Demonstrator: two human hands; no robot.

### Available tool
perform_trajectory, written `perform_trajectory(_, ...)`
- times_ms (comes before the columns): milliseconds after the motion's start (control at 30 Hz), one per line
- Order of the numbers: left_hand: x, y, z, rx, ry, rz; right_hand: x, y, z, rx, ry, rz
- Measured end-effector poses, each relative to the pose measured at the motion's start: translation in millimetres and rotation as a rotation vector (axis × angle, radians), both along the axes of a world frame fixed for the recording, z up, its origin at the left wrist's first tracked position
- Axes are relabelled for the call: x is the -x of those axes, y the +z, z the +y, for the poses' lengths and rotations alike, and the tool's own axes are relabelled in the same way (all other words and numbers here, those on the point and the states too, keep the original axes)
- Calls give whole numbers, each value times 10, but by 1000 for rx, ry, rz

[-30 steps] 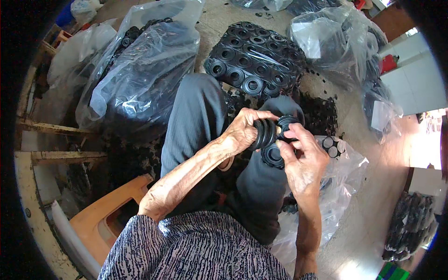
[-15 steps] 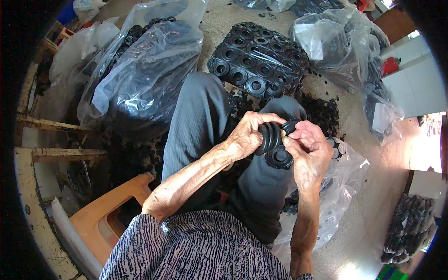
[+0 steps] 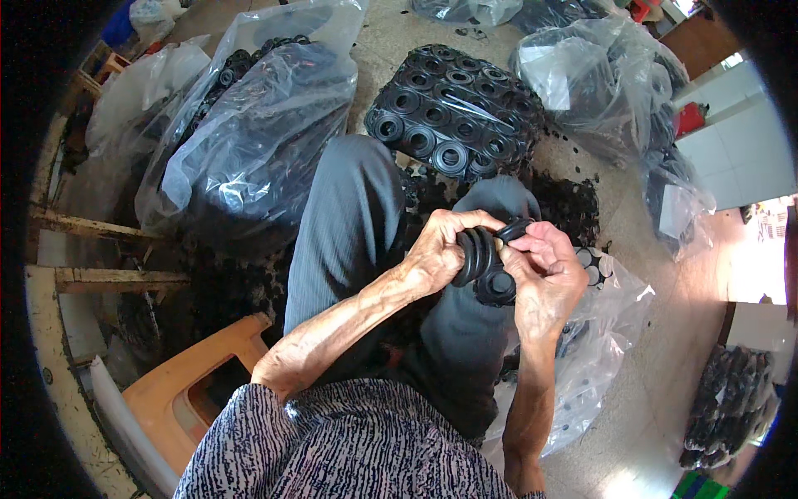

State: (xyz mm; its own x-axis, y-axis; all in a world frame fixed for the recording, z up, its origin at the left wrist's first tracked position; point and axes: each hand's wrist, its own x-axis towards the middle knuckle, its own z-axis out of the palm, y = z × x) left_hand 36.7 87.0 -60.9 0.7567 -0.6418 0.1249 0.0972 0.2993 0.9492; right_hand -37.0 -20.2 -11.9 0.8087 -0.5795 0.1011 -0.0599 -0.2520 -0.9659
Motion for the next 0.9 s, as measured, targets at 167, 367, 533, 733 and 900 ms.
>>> perform_trajectory(167, 35, -1, 1, -33, 18, 9, 16, -77, -57, -66, 66, -11)
perform_trajectory(367, 136, -62, -50, -148, 70, -34, 117, -49, -13, -180, 76, 63)
perform_trajectory(533, 163, -119, -101, -196, 161, 8, 503, 159, -50, -305, 658, 113)
perform_trajectory(733, 123, -89, -19, -179, 61, 139, 679, 105, -528, -575, 464, -110)
perform_trajectory(900, 134, -36, 41, -206, 58, -2, 450, -140, -596, 755, -98, 135)
